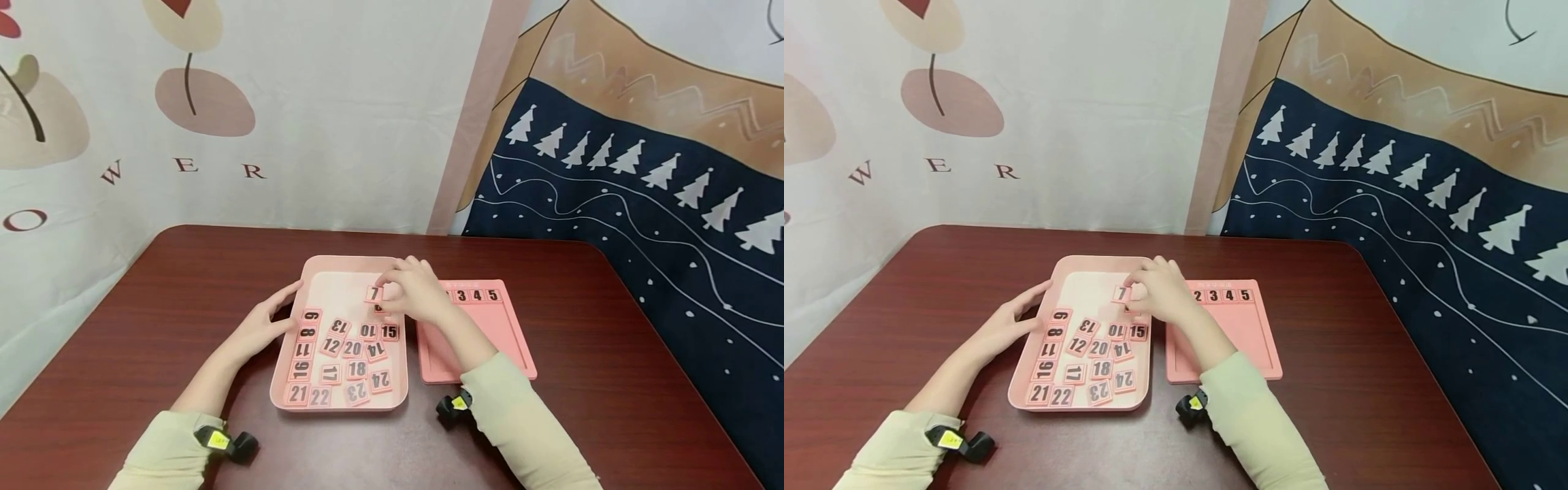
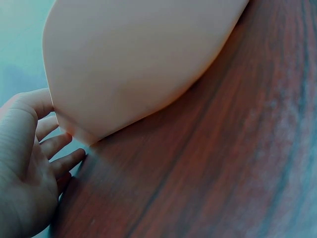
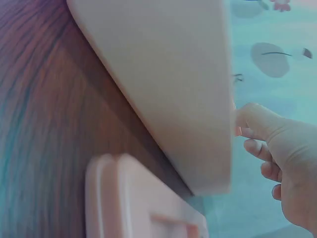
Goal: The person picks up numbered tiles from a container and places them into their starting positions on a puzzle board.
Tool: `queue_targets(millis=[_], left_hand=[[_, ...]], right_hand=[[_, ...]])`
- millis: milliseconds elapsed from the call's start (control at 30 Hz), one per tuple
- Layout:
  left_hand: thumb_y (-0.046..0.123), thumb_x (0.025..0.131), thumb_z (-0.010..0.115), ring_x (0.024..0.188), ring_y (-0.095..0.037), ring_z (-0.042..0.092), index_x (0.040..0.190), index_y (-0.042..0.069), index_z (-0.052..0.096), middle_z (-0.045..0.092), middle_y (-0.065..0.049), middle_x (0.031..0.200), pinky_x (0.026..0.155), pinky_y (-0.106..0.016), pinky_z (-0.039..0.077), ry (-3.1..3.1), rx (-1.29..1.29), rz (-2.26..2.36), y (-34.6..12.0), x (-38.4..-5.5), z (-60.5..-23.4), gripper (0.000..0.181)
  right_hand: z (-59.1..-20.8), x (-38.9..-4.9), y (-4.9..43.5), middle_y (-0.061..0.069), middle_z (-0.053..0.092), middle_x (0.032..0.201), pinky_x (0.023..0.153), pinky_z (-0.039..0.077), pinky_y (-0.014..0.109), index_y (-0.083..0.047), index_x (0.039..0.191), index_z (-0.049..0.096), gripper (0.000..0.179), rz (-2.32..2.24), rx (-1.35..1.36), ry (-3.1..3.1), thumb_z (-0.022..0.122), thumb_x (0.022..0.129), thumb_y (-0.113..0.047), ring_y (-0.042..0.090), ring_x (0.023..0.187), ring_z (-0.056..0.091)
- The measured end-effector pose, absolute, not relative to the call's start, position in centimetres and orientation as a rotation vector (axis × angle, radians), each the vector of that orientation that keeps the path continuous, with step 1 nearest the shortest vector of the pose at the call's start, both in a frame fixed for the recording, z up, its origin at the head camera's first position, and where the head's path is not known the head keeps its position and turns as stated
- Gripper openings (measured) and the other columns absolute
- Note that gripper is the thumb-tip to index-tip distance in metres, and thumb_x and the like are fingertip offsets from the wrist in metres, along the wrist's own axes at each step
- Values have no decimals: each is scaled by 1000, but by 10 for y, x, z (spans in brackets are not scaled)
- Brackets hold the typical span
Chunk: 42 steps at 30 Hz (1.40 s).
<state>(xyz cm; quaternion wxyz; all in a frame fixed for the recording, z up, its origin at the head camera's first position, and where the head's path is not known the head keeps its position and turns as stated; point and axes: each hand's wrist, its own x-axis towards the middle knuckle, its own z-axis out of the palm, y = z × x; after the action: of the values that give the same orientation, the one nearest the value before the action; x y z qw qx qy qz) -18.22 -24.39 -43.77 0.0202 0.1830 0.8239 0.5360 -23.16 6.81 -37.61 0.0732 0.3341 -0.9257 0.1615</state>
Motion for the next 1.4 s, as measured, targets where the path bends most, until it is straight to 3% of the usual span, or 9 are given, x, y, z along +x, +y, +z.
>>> queue_targets(millis=[200, 400, 600, 867, 1400], left_hand=[[3, 86, 62, 122, -31, 39, 150, 6, 31, 41, -26, 141, 82, -21, 42, 2555, 563, 1662, -244, -182, -438, 71], [2, 86, 62, 124, -30, 39, 150, 7, 32, 42, -25, 141, 85, -19, 39, 2557, 556, 1663, -244, -183, -438, 71], [3, 86, 62, 119, -32, 41, 150, 7, 31, 41, -26, 141, 77, -23, 46, 2549, 547, 1661, -244, -182, -435, 72], [3, 86, 62, 128, -31, 36, 151, 8, 31, 40, -25, 143, 90, -18, 35, 2561, 543, 1654, -244, -182, -437, 72], [5, 87, 63, 130, -31, 34, 151, 9, 31, 38, -23, 144, 92, -19, 33, 2547, 540, 1655, -244, -181, -435, 71]], right_hand=[[-375, -222, 98, -2, 61, 99, 81, 33, 37, -18, 101, 74, 30, 573, 950, -2699, 80, 75, -31, 17, 94, 46], [-380, -213, 130, -1, 60, 95, 77, 32, 37, -17, 101, 74, 29, 576, 907, -2683, 80, 72, -22, 19, 92, 47], [-387, -210, 159, 0, 61, 96, 77, 32, 38, -15, 100, 75, 29, 583, 874, -2717, 79, 72, -18, 20, 91, 47], [-395, -212, 183, -3, 62, 99, 82, 32, 41, -17, 101, 75, 29, 555, 831, -2773, 79, 73, -21, 19, 91, 47], [-407, -220, 198, -1, 62, 99, 90, 29, 44, -15, 106, 75, 31, 635, 791, -2889, 80, 75, -17, 22, 96, 48]])
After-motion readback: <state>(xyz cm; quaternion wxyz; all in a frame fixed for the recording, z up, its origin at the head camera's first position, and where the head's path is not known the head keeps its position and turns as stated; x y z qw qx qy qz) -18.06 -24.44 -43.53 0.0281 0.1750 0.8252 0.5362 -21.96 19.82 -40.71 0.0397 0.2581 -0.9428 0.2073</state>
